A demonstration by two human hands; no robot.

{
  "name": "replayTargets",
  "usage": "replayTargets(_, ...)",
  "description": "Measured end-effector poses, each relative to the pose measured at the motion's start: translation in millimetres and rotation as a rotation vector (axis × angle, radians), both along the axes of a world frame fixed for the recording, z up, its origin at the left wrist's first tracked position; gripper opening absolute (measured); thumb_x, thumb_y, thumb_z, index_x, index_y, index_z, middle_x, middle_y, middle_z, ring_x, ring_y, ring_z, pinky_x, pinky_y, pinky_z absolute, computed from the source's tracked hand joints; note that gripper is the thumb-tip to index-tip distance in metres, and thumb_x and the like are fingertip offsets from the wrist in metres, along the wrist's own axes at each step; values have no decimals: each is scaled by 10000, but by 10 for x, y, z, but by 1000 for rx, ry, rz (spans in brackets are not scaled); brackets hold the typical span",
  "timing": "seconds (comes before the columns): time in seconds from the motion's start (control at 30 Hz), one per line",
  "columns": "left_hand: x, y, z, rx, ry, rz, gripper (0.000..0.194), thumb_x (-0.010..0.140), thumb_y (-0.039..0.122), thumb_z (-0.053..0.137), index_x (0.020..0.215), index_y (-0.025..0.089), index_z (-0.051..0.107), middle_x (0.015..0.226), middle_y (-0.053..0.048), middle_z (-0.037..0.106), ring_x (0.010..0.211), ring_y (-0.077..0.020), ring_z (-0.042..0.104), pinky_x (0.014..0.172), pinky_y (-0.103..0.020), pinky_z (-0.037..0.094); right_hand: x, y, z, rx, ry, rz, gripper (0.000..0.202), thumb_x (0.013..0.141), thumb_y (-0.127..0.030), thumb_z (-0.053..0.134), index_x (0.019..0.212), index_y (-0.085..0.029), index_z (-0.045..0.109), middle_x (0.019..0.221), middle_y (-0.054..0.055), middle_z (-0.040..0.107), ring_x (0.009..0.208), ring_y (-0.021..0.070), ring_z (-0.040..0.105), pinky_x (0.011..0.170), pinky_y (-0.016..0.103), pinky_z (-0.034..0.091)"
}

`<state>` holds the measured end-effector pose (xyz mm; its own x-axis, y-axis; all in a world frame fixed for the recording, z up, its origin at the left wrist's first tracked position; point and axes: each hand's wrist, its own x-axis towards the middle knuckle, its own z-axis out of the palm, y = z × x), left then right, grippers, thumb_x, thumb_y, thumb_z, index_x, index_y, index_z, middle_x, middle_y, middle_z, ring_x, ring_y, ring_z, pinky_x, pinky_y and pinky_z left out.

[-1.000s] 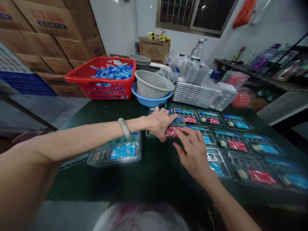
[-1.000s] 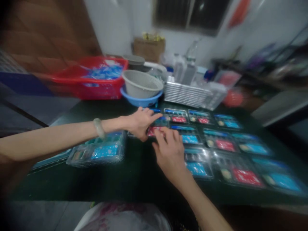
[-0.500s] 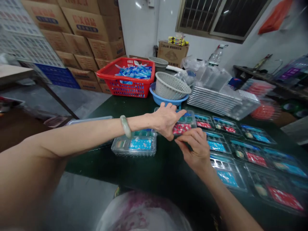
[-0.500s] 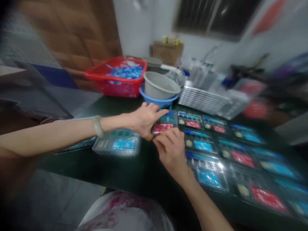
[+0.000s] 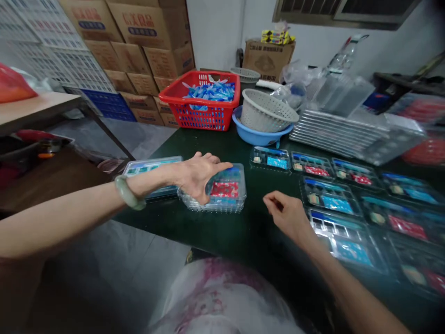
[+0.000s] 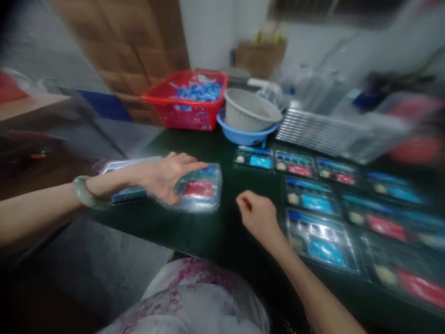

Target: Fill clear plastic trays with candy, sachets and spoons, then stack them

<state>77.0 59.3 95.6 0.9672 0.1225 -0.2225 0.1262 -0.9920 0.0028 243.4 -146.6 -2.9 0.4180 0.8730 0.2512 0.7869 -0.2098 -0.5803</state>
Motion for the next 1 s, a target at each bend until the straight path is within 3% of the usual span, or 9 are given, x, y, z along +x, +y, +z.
replayTargets(0.13,26,-10,-142,23,10,2,1009,547,440,637,1406,196,167,1294,-195,388,1087,-349,411,868,-485,309,32,428,104,252,328,-11,247,854,-277,417,962,-156,603,745,38,629,672,146,587,625,268,457)
replayTargets(0.23,16,-58,-129,18,-23,30,1015,552,511,654,1397,169,207,1351,-230,322,1192,-411,312,895,-559,261,42,807,160,376,291,29,341,833,-344,462,1088,-145,569,973,91,626,853,173,591,734,300,470)
replayTargets(0.33,-177,-273,-113,-31,-257,138,946,580,538,660,1354,128,302,1383,-227,286,1270,-402,202,961,-566,197,60,1129,152,305,115,141,414,777,-388,543,1117,-154,571,1051,110,604,948,208,564,813,348,445)
replayTargets(0.4,-391,-506,-181,-112,-550,291,759,664,482,632,1298,151,380,1361,-174,341,1252,-329,279,998,-488,223,94,1298,125,174,53,241,437,750,-428,571,1091,-155,596,1023,112,619,936,222,570,815,364,439)
replayTargets(0.47,-609,-749,-333,-241,-855,525,504,748,387,581,1194,185,461,1274,-130,436,1154,-255,411,964,-391,318,144,1445,115,19,66,348,472,730,-486,580,1062,-154,615,958,107,643,862,219,593,767,352,452)
replayTargets(0.53,-785,-934,-529,-439,-994,804,369,753,367,588,1078,208,515,1093,-91,544,952,-206,530,834,-325,414,186,1571,144,-115,119,462,509,705,-525,594,1047,-150,625,893,97,661,781,206,607,710,326,460)
replayTargets(0.63,-940,-1072,-776,-903,-1068,1173,321,728,419,611,944,189,554,831,-50,595,693,-161,568,596,-267,441,198,1685,241,-264,201,625,503,692,-536,602,1025,-160,645,865,79,675,743,200,609,680,308,456)
replayTargets(0.8,-1011,-1211,-880,-1564,-844,1341,396,715,511,595,815,129,571,772,-86,618,587,-170,602,463,-249,410,130,1641,319,-409,259,751,399,725,-569,542,849,-225,702,910,37,682,840,222,599,724,314,437)
replayTargets(1.0,-1059,-1449,-815,-1743,-769,1481,465,709,533,596,920,120,562,864,-139,649,729,-223,628,581,-292,440,-160,1239,193,-388,326,680,486,732,-633,482,782,-185,663,778,39,668,698,189,598,602,274,423)
